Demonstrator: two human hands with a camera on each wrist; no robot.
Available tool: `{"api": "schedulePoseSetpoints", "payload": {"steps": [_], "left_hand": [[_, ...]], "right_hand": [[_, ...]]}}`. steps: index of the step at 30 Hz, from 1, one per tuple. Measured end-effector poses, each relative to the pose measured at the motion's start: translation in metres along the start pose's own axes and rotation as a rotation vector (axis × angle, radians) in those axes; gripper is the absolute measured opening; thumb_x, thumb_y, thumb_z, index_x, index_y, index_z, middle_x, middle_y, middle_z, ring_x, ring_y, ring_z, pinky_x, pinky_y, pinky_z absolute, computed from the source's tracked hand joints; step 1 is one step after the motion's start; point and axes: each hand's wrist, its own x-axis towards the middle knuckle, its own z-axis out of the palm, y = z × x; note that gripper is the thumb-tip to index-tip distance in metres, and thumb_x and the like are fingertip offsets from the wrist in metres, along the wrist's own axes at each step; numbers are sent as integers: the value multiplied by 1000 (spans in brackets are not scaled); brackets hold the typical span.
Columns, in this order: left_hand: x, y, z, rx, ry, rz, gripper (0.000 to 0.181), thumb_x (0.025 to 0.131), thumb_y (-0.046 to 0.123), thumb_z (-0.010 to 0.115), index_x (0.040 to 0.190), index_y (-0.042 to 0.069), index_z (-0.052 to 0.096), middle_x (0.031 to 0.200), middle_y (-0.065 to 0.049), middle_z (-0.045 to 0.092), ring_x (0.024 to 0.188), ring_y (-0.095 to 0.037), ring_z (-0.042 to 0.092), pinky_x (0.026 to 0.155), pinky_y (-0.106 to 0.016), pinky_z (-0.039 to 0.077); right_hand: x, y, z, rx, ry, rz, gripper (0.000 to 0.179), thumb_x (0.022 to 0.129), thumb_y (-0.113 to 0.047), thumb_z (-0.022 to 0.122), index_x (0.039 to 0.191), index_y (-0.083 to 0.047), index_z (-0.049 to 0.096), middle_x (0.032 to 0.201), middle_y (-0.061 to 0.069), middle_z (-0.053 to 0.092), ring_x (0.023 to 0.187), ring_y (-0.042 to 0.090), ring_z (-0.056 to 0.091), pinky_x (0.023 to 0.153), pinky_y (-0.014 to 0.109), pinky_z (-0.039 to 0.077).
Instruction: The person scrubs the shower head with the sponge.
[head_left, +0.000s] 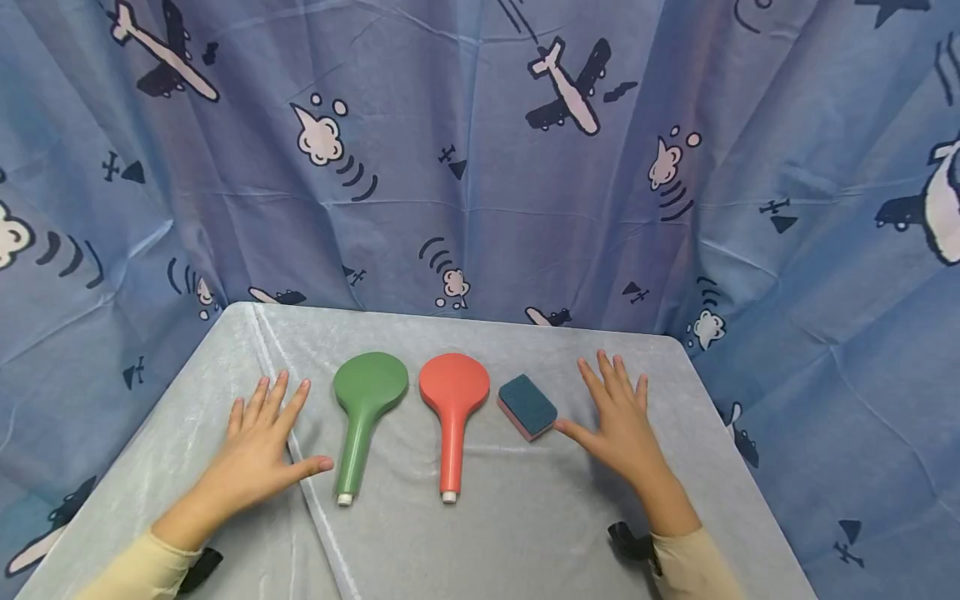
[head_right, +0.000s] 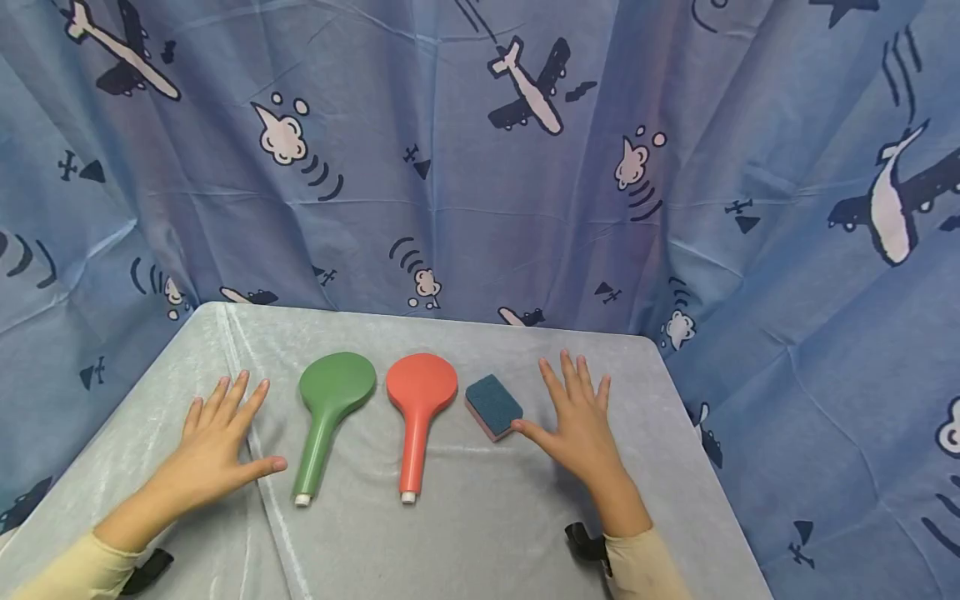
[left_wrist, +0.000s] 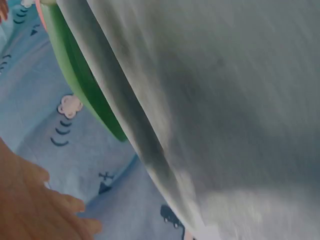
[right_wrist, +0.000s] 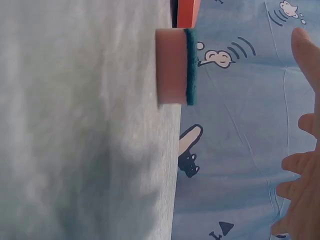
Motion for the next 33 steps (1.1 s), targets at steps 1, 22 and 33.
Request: {"api": "schedulePoseSetpoints", "payload": {"steps": [1,22,33], "left_hand": [[0,2,2,-20,-4,-7,117,80,74,70,166,16,14,170,-24,8,156,-46,-2,120,-72,-3],[20,40,35,-223,24,-111,128,76,72,76,164,3,12,165,-29,20,149,-53,22,117,-71,22],[27,49,40,-411,-15,-188,116,82,46,85,157,-11,19,158,-37,29,144,-55,32,116,-67,30]], "right_hand": [[2,-2,0,7,-3,1,107,79,-62,79,164,-26,25,171,11,13,158,39,4,119,72,-10],[26,-15,20,47,-70,-63,102,80,-63,79,161,-20,34,165,18,31,154,42,20,121,72,4],[27,-11,31,3,-168,-40,99,78,-66,78,157,-16,43,162,20,37,150,45,27,118,75,12]]}}
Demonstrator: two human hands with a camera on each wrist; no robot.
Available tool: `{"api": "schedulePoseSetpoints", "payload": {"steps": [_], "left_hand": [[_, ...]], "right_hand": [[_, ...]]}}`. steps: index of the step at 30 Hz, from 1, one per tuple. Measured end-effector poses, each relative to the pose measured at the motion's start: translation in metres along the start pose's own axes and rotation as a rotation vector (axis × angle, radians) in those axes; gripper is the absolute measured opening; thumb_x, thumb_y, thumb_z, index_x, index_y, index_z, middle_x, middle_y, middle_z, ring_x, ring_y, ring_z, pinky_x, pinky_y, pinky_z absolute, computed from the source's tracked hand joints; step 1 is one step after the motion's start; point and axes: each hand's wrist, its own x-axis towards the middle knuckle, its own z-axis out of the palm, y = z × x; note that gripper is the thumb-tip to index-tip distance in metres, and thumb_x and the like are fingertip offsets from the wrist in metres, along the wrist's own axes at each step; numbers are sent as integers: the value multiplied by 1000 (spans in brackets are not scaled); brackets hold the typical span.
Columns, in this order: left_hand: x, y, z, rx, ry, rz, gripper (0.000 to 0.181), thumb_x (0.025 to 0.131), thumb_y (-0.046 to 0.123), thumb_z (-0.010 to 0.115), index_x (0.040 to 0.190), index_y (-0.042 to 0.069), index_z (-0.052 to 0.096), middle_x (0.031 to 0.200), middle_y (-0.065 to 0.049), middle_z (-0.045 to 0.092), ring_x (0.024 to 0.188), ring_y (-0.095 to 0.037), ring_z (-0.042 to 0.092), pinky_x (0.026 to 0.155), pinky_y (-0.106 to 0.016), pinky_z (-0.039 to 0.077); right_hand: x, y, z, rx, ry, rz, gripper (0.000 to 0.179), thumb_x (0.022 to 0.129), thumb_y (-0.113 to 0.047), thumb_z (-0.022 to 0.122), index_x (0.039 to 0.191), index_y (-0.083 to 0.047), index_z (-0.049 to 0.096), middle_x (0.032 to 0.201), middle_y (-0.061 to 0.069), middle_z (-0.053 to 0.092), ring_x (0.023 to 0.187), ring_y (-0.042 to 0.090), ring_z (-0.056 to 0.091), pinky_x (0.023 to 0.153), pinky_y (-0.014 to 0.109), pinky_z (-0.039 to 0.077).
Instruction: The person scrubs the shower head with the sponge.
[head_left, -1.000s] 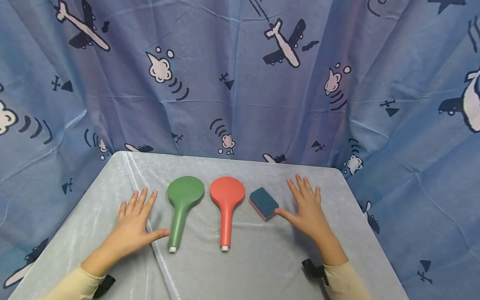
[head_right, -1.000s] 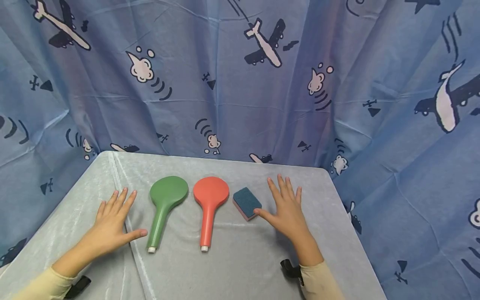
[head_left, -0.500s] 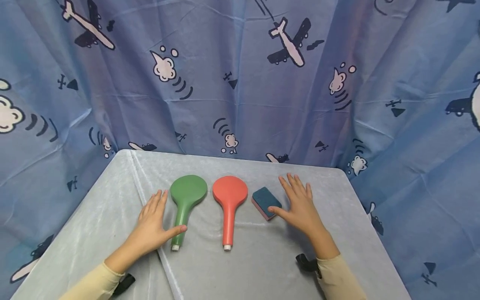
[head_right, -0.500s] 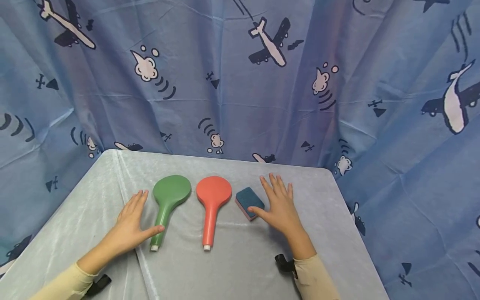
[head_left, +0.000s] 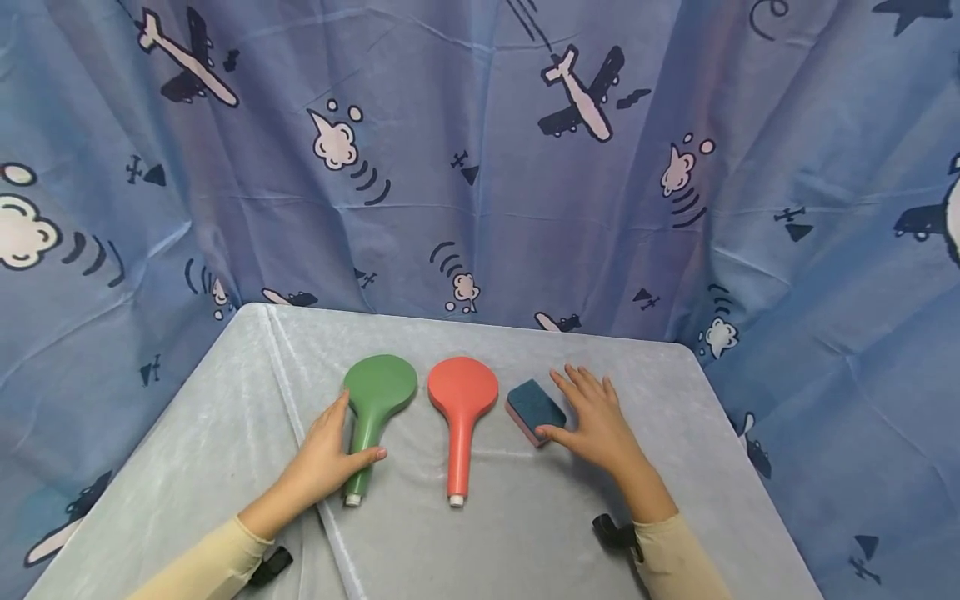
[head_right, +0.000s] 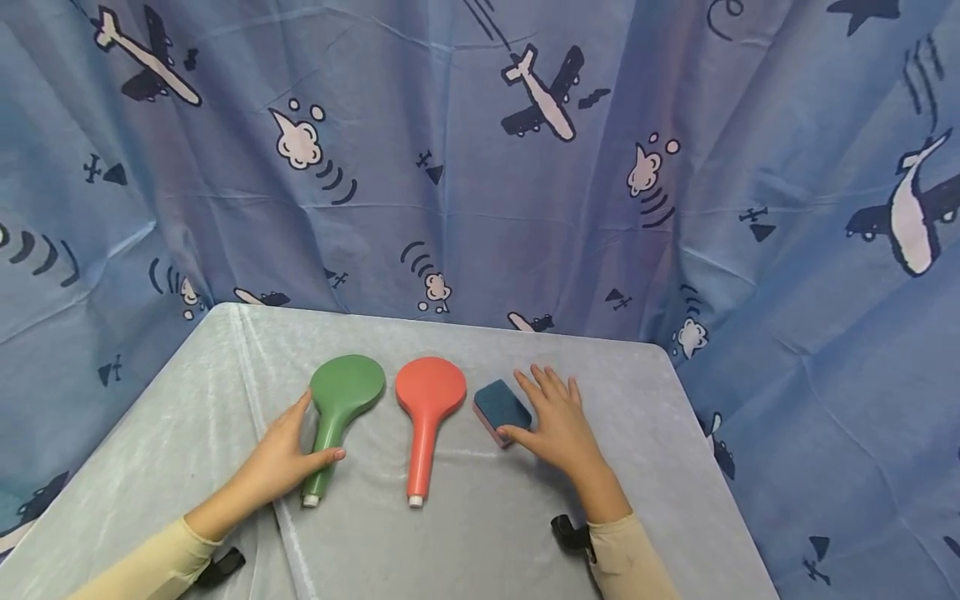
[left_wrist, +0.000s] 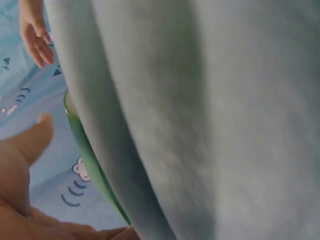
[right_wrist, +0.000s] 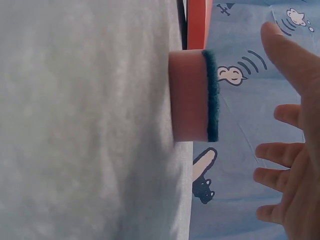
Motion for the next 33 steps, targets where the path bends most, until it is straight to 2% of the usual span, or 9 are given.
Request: {"api": "schedulePoseSetpoints", "payload": {"steps": [3,7,10,14,19,25,28,33], "left_hand": [[4,4,5,-49,-21,-49,112,85,43,83,156,-14,19,152,-38,39,137,-50,46,112,-61,40],[7,7,11,-80,-34,-106,101,84,34,86,152,-13,29,134,-31,59,115,-36,66,95,-48,55],[7,8,13,-99,-38,-131,86,82,28,88,144,-11,42,122,-22,68,102,-28,70,83,-41,59],[9,8,14,-75,-43,-141,76,79,26,90,135,-9,53,113,-19,72,92,-23,70,81,-41,58],[10,6,12,-58,-63,-156,81,78,27,90,138,-13,51,111,-22,73,92,-24,70,86,-46,57],[11,4,5,-86,-62,-212,65,77,22,91,125,-11,61,109,-23,73,87,-23,69,79,-42,58],[12,4,1,-167,-62,-252,70,78,16,89,132,-16,56,114,-28,71,92,-27,70,79,-40,59],[12,1,-2,-357,-55,-334,76,82,7,84,142,-18,45,126,-34,64,106,-33,67,84,-39,60]], "right_hand": [[-2,2,2,-16,-5,-1,97,78,-64,80,155,-15,47,159,20,42,148,45,33,117,75,16],[-5,4,5,-41,-39,-16,93,79,-63,79,153,-15,49,155,19,47,144,44,40,115,75,22],[-7,5,6,-51,-65,-14,93,79,-64,78,153,-16,49,153,18,50,143,44,43,114,75,24],[-7,5,5,-53,-70,-8,93,78,-64,80,152,-15,51,150,18,53,140,42,47,114,75,25],[-8,4,6,-59,-88,-5,94,76,-66,80,149,-14,54,145,18,57,135,40,51,114,73,27],[-8,1,7,-55,-105,-10,91,74,-66,82,145,-13,59,140,14,62,133,37,55,114,72,28],[-6,-1,7,-51,-111,-19,87,73,-64,83,141,-13,63,137,12,65,130,35,57,113,72,29],[-4,-3,10,-56,-128,-21,86,72,-63,84,139,-12,64,135,11,66,128,33,58,113,70,30]]}}
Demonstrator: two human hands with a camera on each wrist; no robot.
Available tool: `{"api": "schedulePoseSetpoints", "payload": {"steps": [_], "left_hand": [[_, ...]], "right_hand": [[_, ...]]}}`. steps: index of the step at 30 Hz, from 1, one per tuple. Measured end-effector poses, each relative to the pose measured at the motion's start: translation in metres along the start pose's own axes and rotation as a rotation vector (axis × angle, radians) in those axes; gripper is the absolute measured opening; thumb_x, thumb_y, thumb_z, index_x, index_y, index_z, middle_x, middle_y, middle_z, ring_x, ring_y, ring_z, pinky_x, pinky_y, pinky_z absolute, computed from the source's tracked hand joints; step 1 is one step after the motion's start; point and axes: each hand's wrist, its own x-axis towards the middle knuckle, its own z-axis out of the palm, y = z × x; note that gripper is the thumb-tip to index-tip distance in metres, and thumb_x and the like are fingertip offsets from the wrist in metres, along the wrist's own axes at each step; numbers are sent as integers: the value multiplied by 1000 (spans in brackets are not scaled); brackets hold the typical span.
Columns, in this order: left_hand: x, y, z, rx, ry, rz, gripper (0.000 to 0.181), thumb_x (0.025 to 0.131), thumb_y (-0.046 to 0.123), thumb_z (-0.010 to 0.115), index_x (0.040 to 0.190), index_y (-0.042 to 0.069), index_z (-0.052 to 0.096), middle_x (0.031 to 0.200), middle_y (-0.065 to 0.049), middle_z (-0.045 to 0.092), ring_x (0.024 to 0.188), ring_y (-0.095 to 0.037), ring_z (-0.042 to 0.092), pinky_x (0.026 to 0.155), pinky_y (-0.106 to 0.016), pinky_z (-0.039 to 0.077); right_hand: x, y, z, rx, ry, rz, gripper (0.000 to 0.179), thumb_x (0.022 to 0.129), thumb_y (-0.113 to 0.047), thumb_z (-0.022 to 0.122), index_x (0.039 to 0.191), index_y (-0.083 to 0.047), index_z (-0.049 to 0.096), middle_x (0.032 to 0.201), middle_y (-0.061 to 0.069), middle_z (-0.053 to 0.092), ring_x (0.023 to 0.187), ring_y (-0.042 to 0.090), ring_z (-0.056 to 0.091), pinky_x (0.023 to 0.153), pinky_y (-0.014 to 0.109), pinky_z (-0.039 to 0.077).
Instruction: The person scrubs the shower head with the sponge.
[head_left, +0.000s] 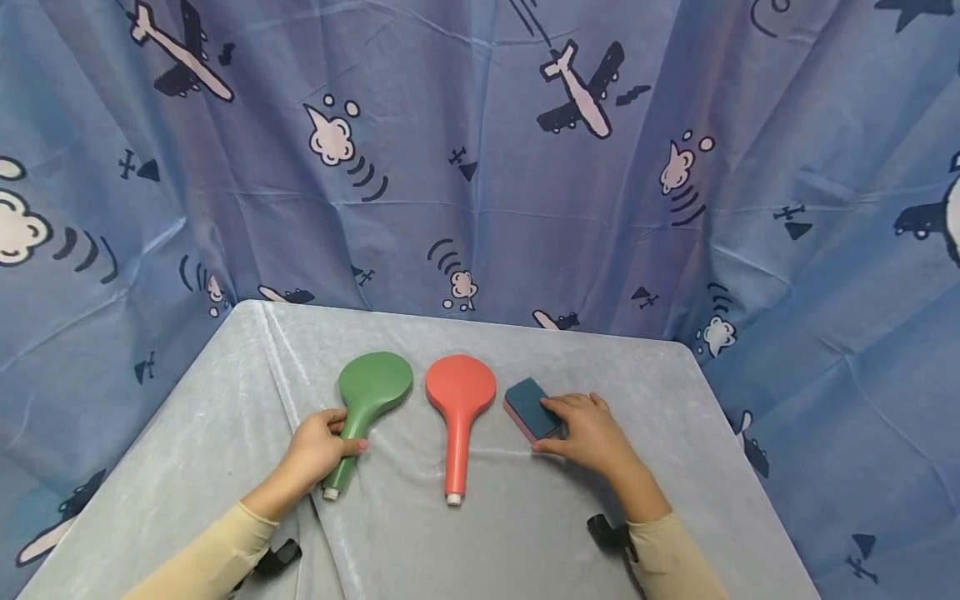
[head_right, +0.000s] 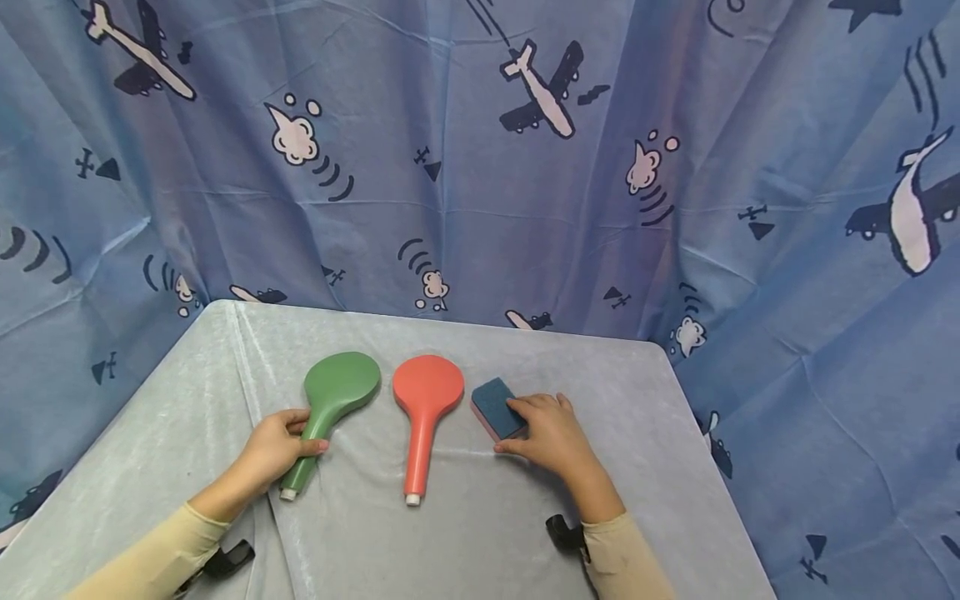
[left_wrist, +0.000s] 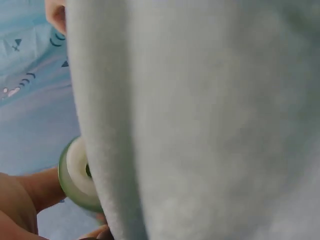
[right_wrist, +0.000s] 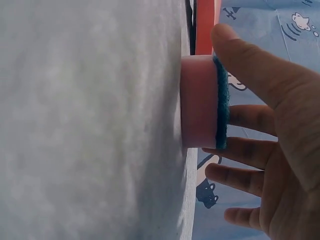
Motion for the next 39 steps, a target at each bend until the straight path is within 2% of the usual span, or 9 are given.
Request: {"api": "schedulePoseSetpoints", "payload": {"steps": [5,11,14,22,27,33,36,39], "left_hand": [[-1,-1,0,-108,21,-25,69,85,3,80,142,-17,46,129,-34,62,109,-33,65,83,-32,58],[-4,3,-5,-166,41,6,65,88,-1,76,144,-13,46,134,-33,59,114,-34,62,77,-19,54],[-7,14,-10,-167,50,37,64,89,-2,75,145,-11,47,136,-31,58,113,-33,62,76,-16,53],[-11,55,-20,-193,75,117,63,87,0,78,144,-5,51,135,-27,61,113,-30,63,76,-16,54],[-14,77,-18,-227,58,149,64,86,0,78,145,-2,53,134,-24,61,111,-27,63,78,-19,56],[-19,96,-10,-259,43,182,62,83,-4,77,141,-2,56,132,-24,63,111,-29,63,79,-18,55],[-21,101,-5,-281,21,190,62,83,-4,77,141,-3,56,133,-25,62,112,-30,62,79,-18,55],[-22,104,1,-304,8,188,62,83,-4,77,141,-3,56,132,-24,62,111,-30,62,80,-18,55]], "right_hand": [[0,-1,2,-12,9,9,86,73,-65,83,139,-13,65,134,11,67,127,33,59,113,69,30],[1,-4,2,-41,35,30,79,74,-63,83,136,-15,68,128,10,70,121,32,62,111,65,35],[1,-5,2,-38,46,47,77,75,-61,84,135,-15,69,126,10,70,119,32,62,110,62,38],[3,-4,2,29,55,70,71,78,-54,84,134,-12,68,126,11,71,118,34,62,104,58,43],[1,0,0,100,87,86,68,79,-51,85,132,-12,69,126,12,71,118,35,63,102,57,46],[2,-3,-8,184,131,83,69,82,-52,81,138,-15,65,133,12,68,124,35,60,107,60,43],[1,-7,-17,229,194,73,68,83,-49,82,139,-16,64,134,12,67,125,34,59,107,60,42],[-1,-12,-29,282,309,50,66,81,-41,86,138,-16,65,133,11,67,124,32,59,104,59,43]]}}
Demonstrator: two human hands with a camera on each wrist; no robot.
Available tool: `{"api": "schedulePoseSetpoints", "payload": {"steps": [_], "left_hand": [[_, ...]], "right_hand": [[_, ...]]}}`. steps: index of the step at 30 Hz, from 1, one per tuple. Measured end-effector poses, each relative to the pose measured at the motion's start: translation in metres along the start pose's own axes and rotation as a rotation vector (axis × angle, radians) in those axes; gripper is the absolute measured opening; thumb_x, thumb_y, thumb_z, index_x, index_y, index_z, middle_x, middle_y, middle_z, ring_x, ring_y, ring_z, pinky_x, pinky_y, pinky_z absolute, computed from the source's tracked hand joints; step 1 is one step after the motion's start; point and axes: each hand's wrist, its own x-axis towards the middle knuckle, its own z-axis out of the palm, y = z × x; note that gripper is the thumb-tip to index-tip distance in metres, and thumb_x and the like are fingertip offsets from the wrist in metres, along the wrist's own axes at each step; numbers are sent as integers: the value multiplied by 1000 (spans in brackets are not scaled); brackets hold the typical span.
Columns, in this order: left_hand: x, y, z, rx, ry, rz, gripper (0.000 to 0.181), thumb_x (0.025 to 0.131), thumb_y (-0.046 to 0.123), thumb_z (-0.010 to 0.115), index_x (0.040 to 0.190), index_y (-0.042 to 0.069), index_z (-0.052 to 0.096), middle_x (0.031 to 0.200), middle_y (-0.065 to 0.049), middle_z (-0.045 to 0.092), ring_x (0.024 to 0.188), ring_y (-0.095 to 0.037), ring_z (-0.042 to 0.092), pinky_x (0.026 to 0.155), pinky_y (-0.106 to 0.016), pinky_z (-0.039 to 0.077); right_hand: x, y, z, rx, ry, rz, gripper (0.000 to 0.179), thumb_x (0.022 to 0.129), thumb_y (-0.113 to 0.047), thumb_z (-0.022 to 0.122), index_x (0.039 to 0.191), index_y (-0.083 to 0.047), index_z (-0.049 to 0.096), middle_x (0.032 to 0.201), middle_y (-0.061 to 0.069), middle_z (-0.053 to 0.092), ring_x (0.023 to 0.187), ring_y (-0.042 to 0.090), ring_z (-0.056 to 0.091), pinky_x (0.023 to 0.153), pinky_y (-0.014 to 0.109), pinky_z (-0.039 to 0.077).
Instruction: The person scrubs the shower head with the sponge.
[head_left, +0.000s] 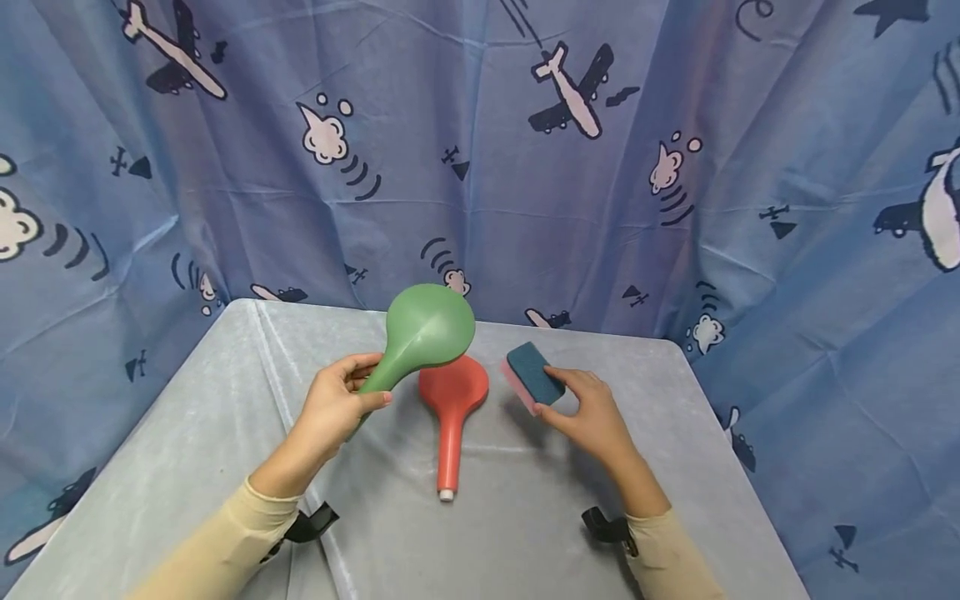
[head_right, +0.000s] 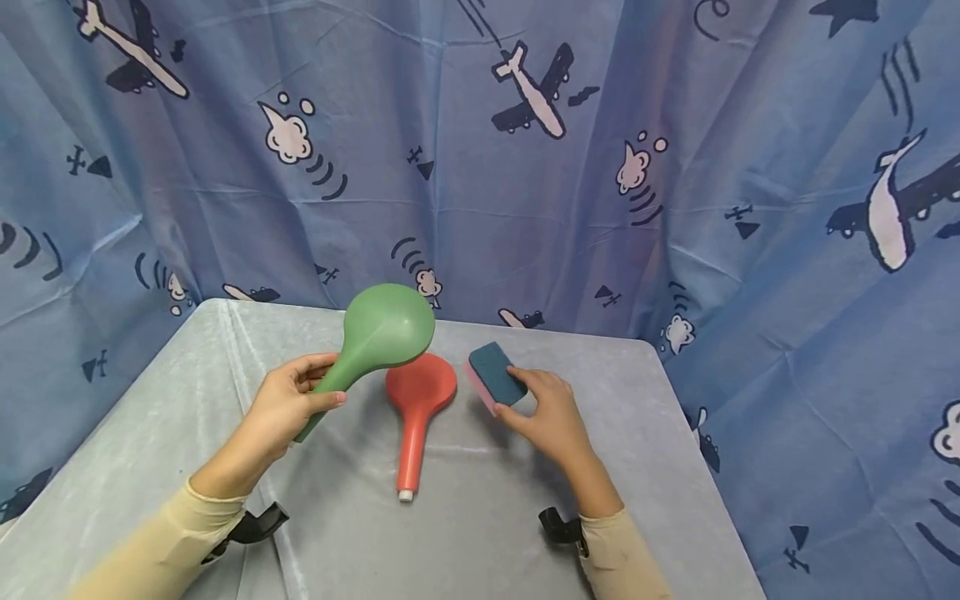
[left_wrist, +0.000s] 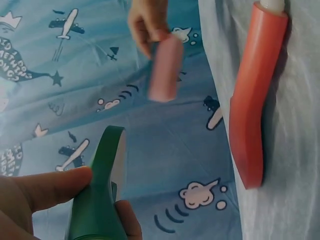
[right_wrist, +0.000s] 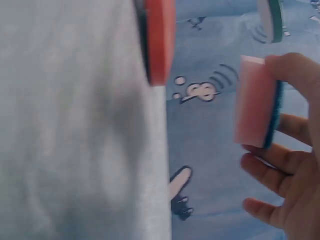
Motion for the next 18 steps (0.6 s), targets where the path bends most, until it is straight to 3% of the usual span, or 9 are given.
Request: {"api": "schedulePoseSetpoints", "payload": {"steps": [3,7,12,18], "left_hand": [[0,-1,5,-15,1,-5,62,81,-5,77,140,-3,57,131,-24,63,109,-28,62,80,-19,54],[-2,-2,10,-31,-8,-2,62,80,-5,77,138,-4,58,129,-24,64,105,-25,63,78,-20,55],[-3,-2,16,-46,-22,8,60,79,-7,77,136,-4,59,127,-24,65,104,-24,64,79,-20,56],[-4,-1,22,-64,-42,-5,60,79,-9,75,136,-5,58,126,-23,64,104,-24,63,80,-20,56]], "right_hand": [[1,-8,-9,50,110,-50,66,79,-34,89,138,-16,65,133,9,67,123,30,57,103,57,42],[1,-19,-16,88,197,-151,67,75,-27,90,136,-15,66,131,10,67,121,31,56,103,56,40],[0,-30,-20,91,239,-230,67,75,-28,89,137,-14,65,130,10,66,122,31,55,105,54,37],[-1,-36,-20,98,249,-222,67,77,-28,88,138,-15,64,133,10,64,123,31,54,105,54,36]]}}
